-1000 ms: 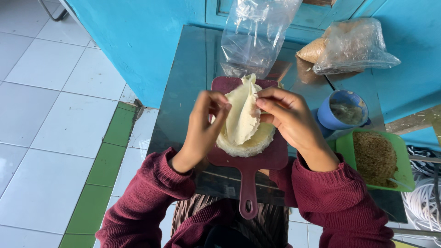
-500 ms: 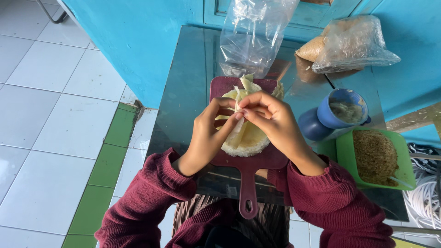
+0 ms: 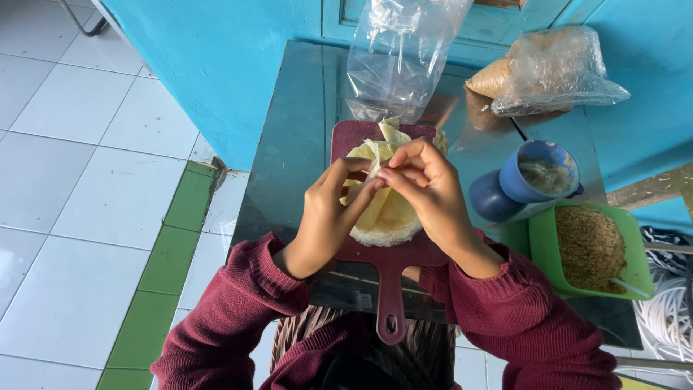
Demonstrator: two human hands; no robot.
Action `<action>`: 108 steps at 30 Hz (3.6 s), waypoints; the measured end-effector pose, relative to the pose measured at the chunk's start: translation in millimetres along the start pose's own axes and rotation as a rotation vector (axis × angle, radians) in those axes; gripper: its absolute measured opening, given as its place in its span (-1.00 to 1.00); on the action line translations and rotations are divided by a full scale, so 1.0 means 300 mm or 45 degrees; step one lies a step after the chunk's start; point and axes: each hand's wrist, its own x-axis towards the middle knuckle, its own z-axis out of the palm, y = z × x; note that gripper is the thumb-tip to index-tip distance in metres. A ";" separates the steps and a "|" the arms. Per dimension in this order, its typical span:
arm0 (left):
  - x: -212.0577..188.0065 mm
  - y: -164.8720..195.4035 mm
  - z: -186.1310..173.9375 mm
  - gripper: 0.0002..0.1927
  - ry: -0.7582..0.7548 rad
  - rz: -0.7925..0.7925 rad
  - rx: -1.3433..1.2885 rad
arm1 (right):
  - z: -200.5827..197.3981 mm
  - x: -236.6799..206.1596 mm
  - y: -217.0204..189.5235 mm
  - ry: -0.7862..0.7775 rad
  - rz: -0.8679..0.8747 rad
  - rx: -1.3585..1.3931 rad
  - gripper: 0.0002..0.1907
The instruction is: The person places thin cooked crepe layers one at a time onto a round cake base resting on a paddle-shaped board, folding and arranging each layer by hand to build up a stack. Near the end they pick up a knife and cut the stacked layers in half on the board.
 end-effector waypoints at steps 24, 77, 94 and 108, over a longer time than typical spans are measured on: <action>0.007 -0.009 -0.012 -0.63 -0.127 0.053 -0.050 | 0.006 -0.009 0.040 0.008 -0.132 -0.073 -0.85; 0.028 -0.129 0.034 -0.48 -0.313 -0.541 -1.043 | -0.030 0.003 0.023 -0.106 -0.119 -0.198 -0.75; -0.023 -0.003 -0.004 -0.63 -0.220 0.147 -0.363 | -0.087 0.000 0.033 -0.075 0.282 0.638 -0.63; 0.006 -0.007 0.021 -0.48 -0.254 -0.260 -0.542 | -0.012 0.019 -0.019 -0.031 -0.010 0.012 -0.51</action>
